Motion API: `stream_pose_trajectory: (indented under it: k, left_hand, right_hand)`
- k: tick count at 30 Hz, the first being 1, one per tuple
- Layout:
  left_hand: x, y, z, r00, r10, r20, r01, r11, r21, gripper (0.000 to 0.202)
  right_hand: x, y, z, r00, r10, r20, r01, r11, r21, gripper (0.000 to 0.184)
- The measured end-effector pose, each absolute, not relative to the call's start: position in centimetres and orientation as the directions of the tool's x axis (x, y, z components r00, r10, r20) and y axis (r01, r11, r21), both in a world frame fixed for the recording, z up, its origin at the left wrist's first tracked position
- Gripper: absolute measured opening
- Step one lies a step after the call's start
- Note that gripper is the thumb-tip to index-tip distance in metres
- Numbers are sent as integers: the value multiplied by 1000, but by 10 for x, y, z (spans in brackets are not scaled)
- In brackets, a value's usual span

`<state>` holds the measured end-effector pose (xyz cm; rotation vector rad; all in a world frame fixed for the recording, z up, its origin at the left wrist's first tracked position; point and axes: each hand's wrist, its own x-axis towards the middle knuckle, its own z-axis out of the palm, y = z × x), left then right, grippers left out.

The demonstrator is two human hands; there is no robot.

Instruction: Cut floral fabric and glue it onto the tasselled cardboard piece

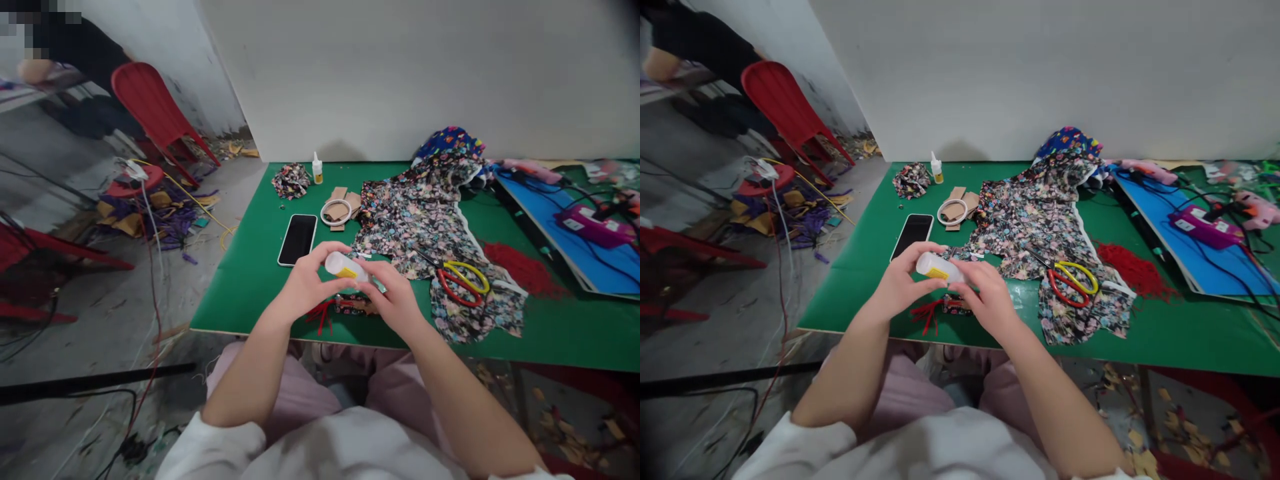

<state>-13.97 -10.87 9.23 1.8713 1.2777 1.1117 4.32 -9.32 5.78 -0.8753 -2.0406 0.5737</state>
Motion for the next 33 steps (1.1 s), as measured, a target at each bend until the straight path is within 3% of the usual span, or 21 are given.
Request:
stream_pose_trajectory:
  k: [5,11,15,18,21,23,30,33]
  left_hand:
    - [-126,-100,69,170,913,371,197,-400,895,33]
    - [-119,-105,70,158,940,303,12,-308,951,32]
    - [-124,-107,73,62,927,370,127,-375,918,26]
    - [-122,-101,64,53,945,323,249,-325,912,26]
    - [-117,-97,55,36,978,203,214,-206,955,24]
    - [-114,-97,54,39,982,184,160,-188,969,21]
    - [-112,-97,56,-11,975,221,-6,-221,975,25]
    - [-110,-94,54,-35,977,212,-201,-215,956,24]
  right_hand:
    - [41,-101,45,-312,848,427,303,515,-801,28]
    - [43,-106,29,-196,885,422,297,464,-835,26]
    - [57,-109,9,-112,933,341,282,359,-890,31]
    - [69,-108,-4,37,975,220,116,215,-970,32]
    - [75,-102,-10,128,983,135,-95,148,-984,34]
    - [75,-100,-9,125,986,113,-146,131,-981,36]
    - [68,-110,1,80,969,232,35,230,-972,42]
    - [65,-119,8,67,936,346,158,332,-930,41]
